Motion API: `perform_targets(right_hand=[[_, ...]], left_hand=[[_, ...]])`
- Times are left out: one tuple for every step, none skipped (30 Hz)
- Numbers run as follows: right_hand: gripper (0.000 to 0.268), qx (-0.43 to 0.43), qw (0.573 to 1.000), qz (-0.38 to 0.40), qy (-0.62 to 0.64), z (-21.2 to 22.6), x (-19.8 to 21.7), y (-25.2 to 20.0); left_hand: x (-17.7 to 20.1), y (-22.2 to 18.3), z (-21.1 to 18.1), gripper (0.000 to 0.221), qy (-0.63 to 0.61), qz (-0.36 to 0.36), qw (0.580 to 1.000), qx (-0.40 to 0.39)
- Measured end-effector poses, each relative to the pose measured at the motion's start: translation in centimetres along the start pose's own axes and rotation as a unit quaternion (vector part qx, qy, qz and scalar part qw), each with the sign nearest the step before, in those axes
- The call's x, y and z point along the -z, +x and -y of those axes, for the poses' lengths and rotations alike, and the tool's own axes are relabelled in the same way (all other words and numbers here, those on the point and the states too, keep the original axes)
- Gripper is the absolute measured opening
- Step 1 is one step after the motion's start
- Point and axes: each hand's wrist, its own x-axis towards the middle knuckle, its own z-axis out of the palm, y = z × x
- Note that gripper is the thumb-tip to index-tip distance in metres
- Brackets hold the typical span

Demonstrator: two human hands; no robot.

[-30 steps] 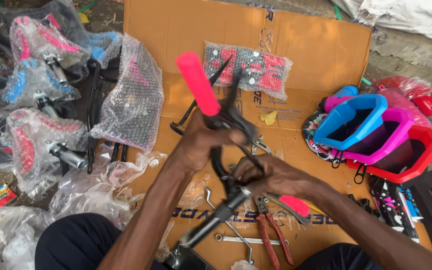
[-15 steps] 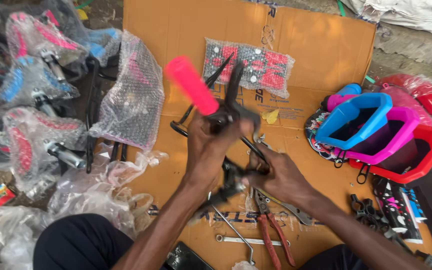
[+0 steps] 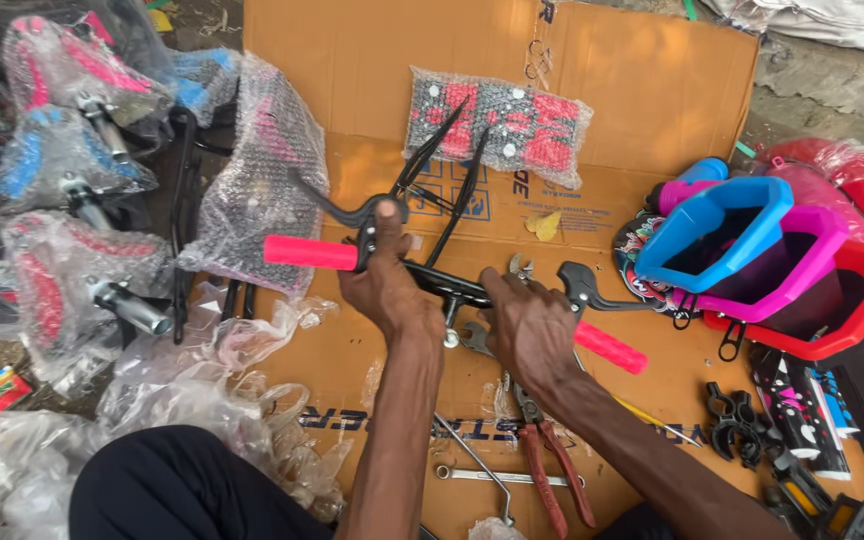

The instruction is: The person assembles a bicycle handlebar by attaching brake levers, grips, and a stem using a screwdriver and wrench. They remove protective wrapping, position components, and tighten fasteners to secure the assembly.

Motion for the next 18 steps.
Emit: perform_targets(right_hand=[[0.034, 0.01, 1.0, -0.005, -0.008, 0.1, -0.2, 0.1], [0.036, 0.018, 1.0, -0.007, -0.014, 0.4, -0.4, 0.0], [0.038, 0.027, 0.999, -0.008, -0.02, 0.7, -0.5, -0.2], [0.041, 0.043, 0.999, -0.018, -0.015, 0.9, -0.3, 0.4], [0.043, 0.059, 0.998, -0.027, -0.01, 1.0, -0.2, 0.8], [0.046, 0.074, 0.997, -0.03, -0.004, 1.0, -0.1, 0.8], [0.042, 0.081, 0.996, -0.008, -0.021, 1.0, 0.0, 1.0], [0.038, 0.09, 0.995, 0.011, -0.04, 0.8, 0.1, 1.5], [0.034, 0.098, 0.993, 0.029, -0.058, 0.5, 0.3, 2.1], [0.034, 0.114, 0.992, 0.035, -0.036, 0.1, 0.4, 2.6], [0.033, 0.13, 0.991, 0.04, -0.013, -0.4, 0.6, 3.0], [0.033, 0.148, 0.988, 0.047, 0.013, -0.6, 0.6, 3.4], [0.033, 0.139, 0.987, 0.075, 0.02, -0.8, 0.5, 3.9], [0.032, 0.127, 0.986, 0.104, 0.026, -1.0, 0.5, 4.2], [0.033, 0.115, 0.984, 0.132, 0.031, -1.2, 0.4, 4.5], [0.032, 0.122, 0.987, 0.107, 0.015, -1.2, 0.3, 4.5], [0.032, 0.128, 0.988, 0.081, 0.0, -1.0, 0.2, 4.3], [0.033, 0.136, 0.989, 0.052, -0.017, -0.7, 0.1, 4.4]], left_hand=[[0.1, 0.3, 0.4, 0.028, -0.014, -0.005, 1.0, -0.007], [0.5, 0.6, 0.5, 0.027, -0.024, -0.012, 1.0, -0.014], [1.0, 0.7, 0.5, 0.028, -0.032, -0.034, 0.999, -0.008], [0.8, 1.1, 0.3, 0.028, -0.046, -0.049, 0.998, -0.005], [0.6, 1.5, 0.1, 0.028, -0.059, -0.064, 0.996, -0.002], [0.9, 1.5, -0.1, 0.028, -0.054, -0.075, 0.996, -0.006], [1.1, 1.6, -0.3, 0.028, -0.05, -0.085, 0.995, -0.009], [1.0, 1.9, -0.7, 0.028, -0.049, -0.093, 0.994, -0.014], [1.5, 2.2, -1.3, 0.028, -0.031, -0.073, 0.996, 0.04], [2.3, 2.4, -2.0, 0.028, -0.013, -0.053, 0.994, 0.094], [3.0, 2.6, -2.5, 0.029, 0.004, -0.034, 0.988, 0.148], [3.8, 2.8, -2.9, 0.028, -0.011, 0.019, 0.99, 0.136], [4.4, 3.2, -3.2, 0.028, -0.025, 0.073, 0.989, 0.124], [4.7, 3.4, -3.1, 0.029, -0.039, 0.127, 0.984, 0.114], [4.5, 3.7, -2.8, 0.028, -0.042, 0.095, 0.988, 0.112], [4.3, 4.0, -2.3, 0.028, -0.045, 0.059, 0.991, 0.111], [4.1, 4.2, -1.8, 0.027, -0.047, 0.024, 0.993, 0.109], [3.6, 4.3, -1.4, 0.027, -0.045, 0.009, 0.996, 0.08]])
